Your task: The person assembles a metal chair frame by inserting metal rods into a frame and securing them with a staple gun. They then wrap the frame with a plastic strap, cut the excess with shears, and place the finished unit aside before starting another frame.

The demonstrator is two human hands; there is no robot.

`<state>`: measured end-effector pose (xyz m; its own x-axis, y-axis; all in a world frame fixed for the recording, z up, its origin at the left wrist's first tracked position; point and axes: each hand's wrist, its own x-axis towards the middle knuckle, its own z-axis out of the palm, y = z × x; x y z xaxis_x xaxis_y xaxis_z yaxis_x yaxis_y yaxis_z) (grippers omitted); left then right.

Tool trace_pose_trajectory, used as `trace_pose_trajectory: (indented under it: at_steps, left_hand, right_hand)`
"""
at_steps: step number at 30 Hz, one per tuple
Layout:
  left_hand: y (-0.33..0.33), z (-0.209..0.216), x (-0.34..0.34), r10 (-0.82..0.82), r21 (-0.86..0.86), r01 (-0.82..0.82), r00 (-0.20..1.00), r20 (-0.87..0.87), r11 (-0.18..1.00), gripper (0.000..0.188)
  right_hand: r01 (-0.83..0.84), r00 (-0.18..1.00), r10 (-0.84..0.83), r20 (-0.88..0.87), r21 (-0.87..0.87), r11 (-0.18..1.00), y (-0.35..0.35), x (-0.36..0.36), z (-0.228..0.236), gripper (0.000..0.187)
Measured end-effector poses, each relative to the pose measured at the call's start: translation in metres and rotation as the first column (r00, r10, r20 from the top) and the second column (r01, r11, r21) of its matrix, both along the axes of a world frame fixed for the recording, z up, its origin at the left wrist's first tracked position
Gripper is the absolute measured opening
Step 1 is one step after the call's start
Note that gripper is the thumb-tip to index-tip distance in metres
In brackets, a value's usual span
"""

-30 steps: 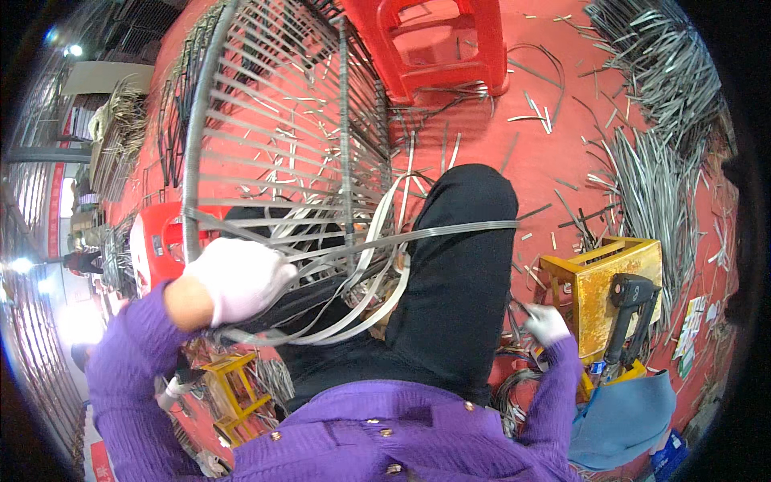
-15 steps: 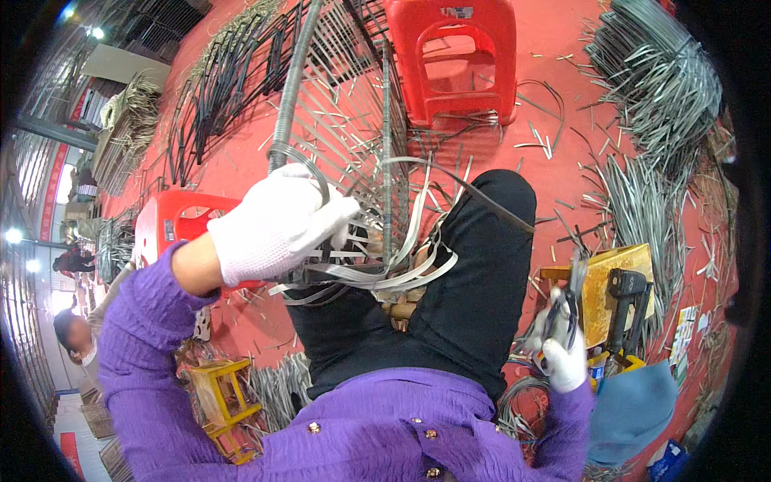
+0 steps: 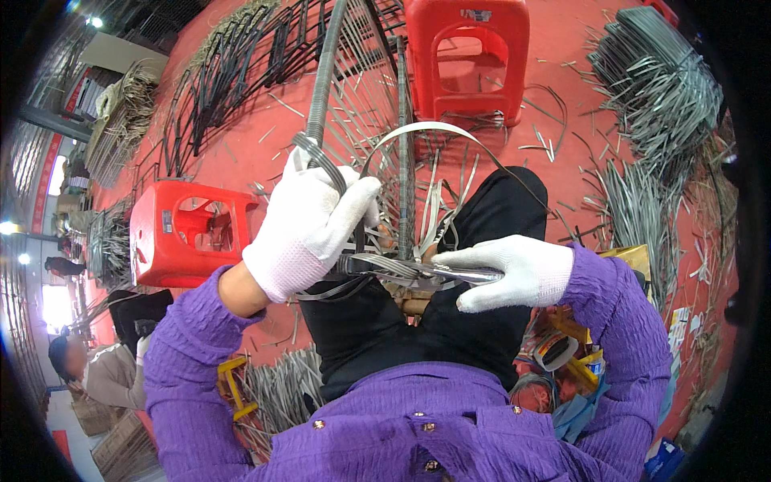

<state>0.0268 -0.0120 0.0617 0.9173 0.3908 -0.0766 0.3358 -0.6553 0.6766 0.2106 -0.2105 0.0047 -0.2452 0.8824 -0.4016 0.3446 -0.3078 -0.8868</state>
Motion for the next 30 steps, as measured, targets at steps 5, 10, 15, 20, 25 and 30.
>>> trace_pose_trajectory:
  at_steps: [5,10,15,20,25,30]
  left_hand:
    - [-0.001,0.002,0.002,-0.03,0.027,0.03,0.999,-0.013,0.999,0.037]
    - [0.005,-0.003,-0.003,-0.02,0.105,0.015,0.999,0.047,0.994,0.038]
    - [0.032,0.023,0.006,0.074,-0.137,-0.056,0.989,0.129,0.989,0.033]
    - [0.051,0.099,0.071,-0.07,-0.351,-0.029,0.961,-0.266,0.936,0.024]
    - [-0.041,0.074,0.126,-0.868,0.08,0.912,0.407,-0.284,0.402,0.016]
    - [-0.046,0.113,0.12,-0.626,-0.328,0.541,0.73,-0.274,0.774,0.017]
  right_hand:
    - [0.106,0.989,-0.121,0.08,0.171,0.98,-0.005,-0.015,0.001,0.069]
    - [0.265,0.945,-0.316,0.088,0.365,0.893,-0.032,-0.011,-0.038,0.053]
    - [0.967,0.253,-0.96,-0.12,0.007,0.254,-0.103,0.015,-0.129,0.061]
    - [0.805,-0.002,-0.924,0.382,0.549,0.225,-0.126,0.017,-0.111,0.069]
    - [0.235,0.571,-0.821,0.008,0.956,0.173,-0.069,0.018,0.036,0.104]
    - [0.552,0.818,-0.181,-0.546,0.656,0.515,-0.009,0.019,0.093,0.082]
